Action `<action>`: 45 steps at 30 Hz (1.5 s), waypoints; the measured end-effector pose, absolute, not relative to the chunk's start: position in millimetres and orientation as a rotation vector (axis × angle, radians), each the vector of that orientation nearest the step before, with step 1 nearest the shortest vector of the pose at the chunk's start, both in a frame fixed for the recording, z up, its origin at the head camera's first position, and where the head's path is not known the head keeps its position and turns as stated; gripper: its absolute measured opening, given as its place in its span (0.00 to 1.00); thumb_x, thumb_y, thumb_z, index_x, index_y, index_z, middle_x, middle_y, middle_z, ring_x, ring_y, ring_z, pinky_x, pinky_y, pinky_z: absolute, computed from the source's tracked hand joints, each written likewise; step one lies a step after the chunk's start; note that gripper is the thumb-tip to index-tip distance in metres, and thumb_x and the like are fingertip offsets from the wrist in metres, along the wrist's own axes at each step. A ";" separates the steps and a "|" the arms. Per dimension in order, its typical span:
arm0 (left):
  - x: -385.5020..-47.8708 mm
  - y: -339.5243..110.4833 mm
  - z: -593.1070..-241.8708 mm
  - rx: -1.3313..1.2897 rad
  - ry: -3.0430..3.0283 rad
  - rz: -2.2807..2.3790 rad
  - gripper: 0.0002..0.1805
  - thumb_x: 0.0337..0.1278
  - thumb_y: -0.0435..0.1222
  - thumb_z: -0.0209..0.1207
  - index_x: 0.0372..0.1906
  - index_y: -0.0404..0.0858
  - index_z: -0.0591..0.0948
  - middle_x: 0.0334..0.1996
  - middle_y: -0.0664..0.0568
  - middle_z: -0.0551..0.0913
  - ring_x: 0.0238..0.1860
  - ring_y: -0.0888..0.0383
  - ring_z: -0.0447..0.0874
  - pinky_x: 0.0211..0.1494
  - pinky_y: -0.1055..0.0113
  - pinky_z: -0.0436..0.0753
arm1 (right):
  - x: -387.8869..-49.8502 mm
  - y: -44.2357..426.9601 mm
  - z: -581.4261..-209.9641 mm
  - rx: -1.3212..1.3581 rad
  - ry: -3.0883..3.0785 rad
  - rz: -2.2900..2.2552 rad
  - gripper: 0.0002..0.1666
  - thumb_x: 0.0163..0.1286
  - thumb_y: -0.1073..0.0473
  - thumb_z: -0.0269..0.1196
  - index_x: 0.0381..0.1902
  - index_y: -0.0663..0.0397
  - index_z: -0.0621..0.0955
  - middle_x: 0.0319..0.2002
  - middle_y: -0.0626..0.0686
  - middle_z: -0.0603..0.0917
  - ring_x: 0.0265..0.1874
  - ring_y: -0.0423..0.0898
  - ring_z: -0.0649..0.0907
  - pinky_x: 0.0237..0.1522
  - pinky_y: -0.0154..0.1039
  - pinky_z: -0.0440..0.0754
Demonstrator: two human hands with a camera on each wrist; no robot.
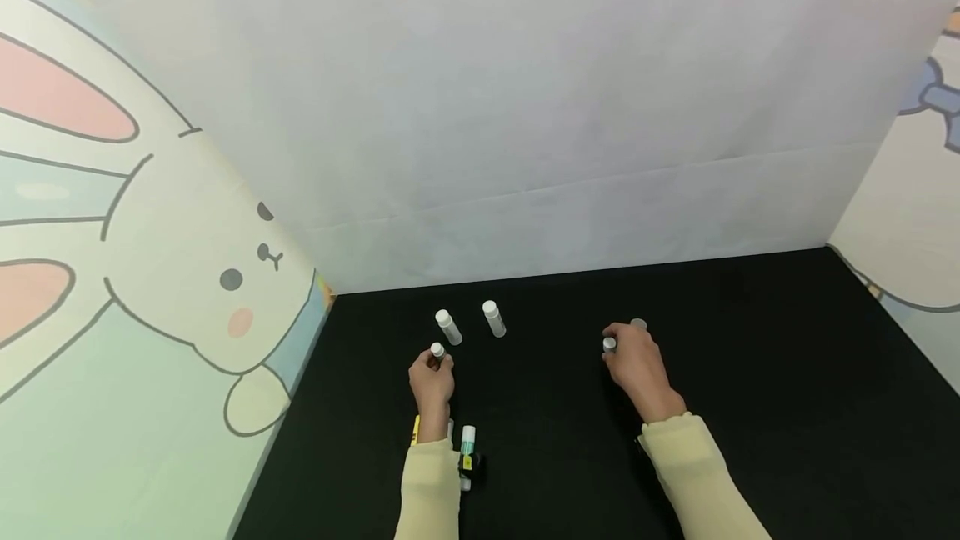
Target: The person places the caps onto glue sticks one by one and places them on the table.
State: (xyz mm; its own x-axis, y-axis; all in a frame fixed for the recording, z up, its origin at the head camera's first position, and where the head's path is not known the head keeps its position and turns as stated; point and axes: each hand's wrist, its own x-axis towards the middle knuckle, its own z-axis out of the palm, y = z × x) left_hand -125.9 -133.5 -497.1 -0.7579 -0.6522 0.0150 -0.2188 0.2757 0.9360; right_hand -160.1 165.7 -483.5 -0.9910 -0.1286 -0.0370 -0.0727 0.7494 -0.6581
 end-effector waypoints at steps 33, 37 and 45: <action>-69.2 -106.1 -477.0 0.508 -2.304 -1.367 0.13 0.69 0.24 0.64 0.56 0.29 0.85 0.52 0.38 0.87 0.55 0.39 0.87 0.58 0.47 0.86 | -136.6 156.6 -484.8 -0.111 2.860 -1.199 0.07 0.72 0.69 0.68 0.44 0.67 0.82 0.41 0.64 0.85 0.36 0.56 0.83 0.39 0.55 0.82; -60.2 -105.7 -478.2 0.454 -2.334 -1.360 0.13 0.67 0.24 0.66 0.55 0.31 0.86 0.48 0.44 0.86 0.52 0.44 0.87 0.57 0.47 0.86 | -127.7 152.9 -482.0 -0.118 2.829 -1.229 0.09 0.72 0.69 0.67 0.48 0.67 0.82 0.44 0.63 0.86 0.41 0.57 0.86 0.42 0.55 0.84; -47.1 -99.6 -478.8 0.424 -2.444 -1.366 0.13 0.66 0.26 0.68 0.54 0.36 0.87 0.46 0.50 0.86 0.47 0.54 0.84 0.53 0.51 0.85 | -111.9 146.4 -473.7 -0.093 2.793 -1.278 0.10 0.74 0.67 0.67 0.51 0.65 0.84 0.46 0.62 0.86 0.42 0.56 0.86 0.40 0.51 0.85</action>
